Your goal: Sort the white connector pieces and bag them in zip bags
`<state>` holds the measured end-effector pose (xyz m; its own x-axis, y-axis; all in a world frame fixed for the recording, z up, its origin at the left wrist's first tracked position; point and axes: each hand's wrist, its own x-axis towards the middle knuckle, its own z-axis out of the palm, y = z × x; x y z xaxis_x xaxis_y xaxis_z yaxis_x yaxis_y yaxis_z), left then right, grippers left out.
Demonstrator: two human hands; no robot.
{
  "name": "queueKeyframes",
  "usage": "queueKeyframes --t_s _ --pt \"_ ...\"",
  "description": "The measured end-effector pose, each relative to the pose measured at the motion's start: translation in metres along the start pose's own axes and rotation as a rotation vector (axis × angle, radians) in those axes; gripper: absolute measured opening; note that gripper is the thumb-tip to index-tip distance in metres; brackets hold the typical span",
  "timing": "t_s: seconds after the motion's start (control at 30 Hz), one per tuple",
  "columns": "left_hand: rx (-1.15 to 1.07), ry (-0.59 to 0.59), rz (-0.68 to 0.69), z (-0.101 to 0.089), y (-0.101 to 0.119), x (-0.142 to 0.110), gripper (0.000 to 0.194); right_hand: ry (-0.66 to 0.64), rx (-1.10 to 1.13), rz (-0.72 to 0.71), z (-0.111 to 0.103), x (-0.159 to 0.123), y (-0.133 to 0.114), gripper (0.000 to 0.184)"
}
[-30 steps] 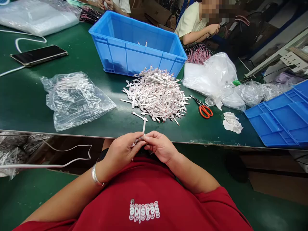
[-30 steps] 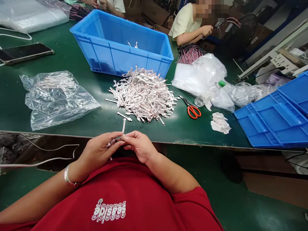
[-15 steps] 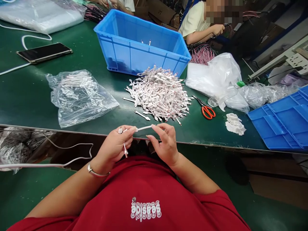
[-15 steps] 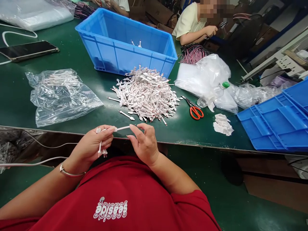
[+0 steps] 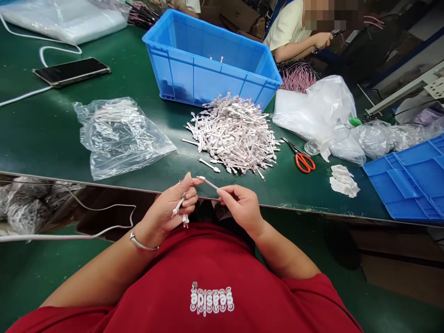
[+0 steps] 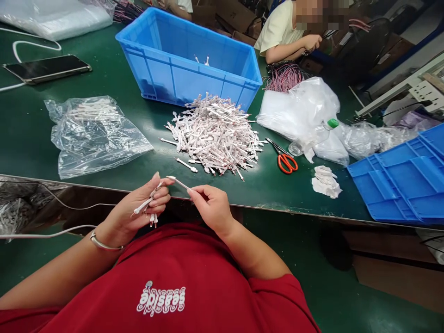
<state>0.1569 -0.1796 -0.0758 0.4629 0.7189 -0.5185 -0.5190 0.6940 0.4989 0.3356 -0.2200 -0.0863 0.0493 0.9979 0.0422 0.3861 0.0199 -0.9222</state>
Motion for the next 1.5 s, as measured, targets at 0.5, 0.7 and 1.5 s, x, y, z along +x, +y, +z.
queueKeyframes --t_s 0.5,0.7,1.5 --pt "-0.199 0.182 0.048 0.020 0.005 0.010 0.024 -0.094 0.205 0.167 0.007 0.016 -0.020 0.031" --pt "-0.117 0.191 0.343 0.021 0.005 0.027 0.010 -0.348 -0.255 -0.148 0.012 0.036 -0.033 0.033" --pt "0.490 0.143 0.703 -0.015 0.022 0.026 0.034 -0.396 -0.288 -0.203 0.077 0.070 -0.040 0.020"
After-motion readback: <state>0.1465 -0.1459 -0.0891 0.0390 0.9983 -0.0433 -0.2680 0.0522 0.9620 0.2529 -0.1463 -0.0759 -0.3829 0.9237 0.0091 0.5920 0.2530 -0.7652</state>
